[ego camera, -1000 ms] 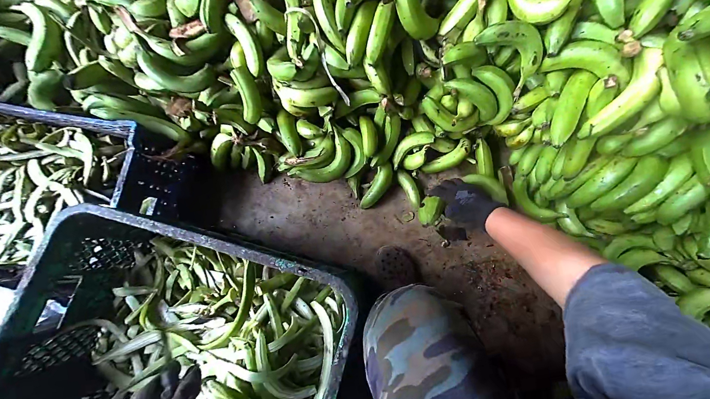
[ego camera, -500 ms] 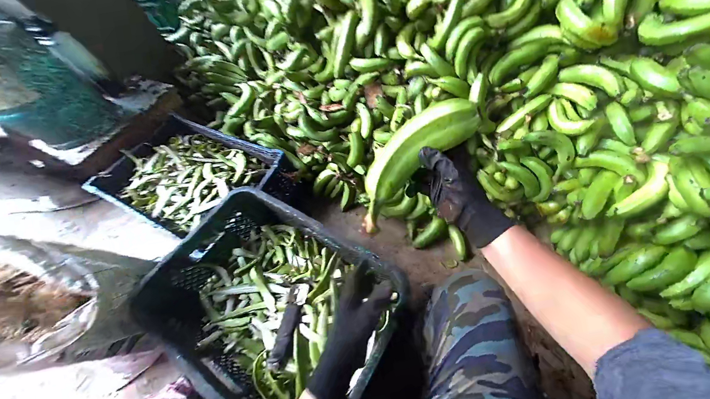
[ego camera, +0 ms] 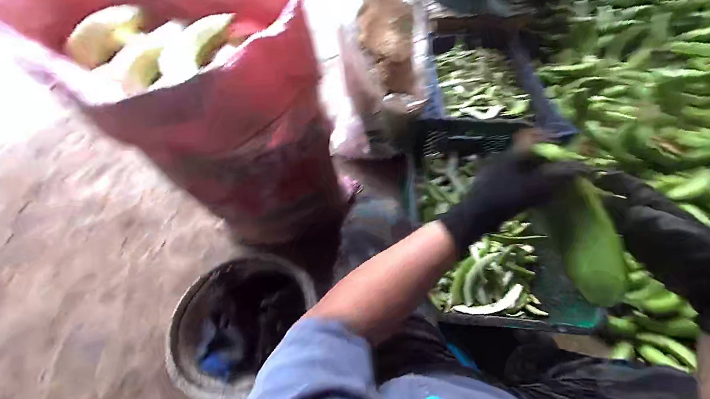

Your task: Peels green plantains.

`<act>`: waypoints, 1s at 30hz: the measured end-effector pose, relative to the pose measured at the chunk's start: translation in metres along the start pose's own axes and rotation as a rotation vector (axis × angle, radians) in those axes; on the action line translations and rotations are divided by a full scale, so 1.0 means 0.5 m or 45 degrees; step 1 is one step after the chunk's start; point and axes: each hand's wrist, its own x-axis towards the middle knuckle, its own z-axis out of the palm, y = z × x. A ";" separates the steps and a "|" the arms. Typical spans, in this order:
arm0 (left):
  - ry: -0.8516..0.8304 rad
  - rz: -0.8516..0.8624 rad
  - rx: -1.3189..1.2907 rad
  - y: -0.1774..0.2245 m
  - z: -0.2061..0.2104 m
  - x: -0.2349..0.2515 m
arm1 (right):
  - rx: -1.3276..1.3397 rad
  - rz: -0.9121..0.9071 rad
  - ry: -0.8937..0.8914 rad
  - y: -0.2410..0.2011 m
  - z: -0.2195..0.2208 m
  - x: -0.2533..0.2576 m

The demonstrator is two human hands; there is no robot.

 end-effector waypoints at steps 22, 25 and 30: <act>0.320 -1.354 0.979 -0.144 -0.549 -0.608 | 1.329 0.180 -0.135 0.290 0.028 0.071; 0.396 -1.443 0.997 -0.237 -0.516 -0.685 | 1.316 0.204 -0.052 0.265 0.059 0.065; 0.480 -1.471 1.137 -0.320 -0.446 -0.659 | 1.225 0.204 -0.022 0.273 0.069 0.050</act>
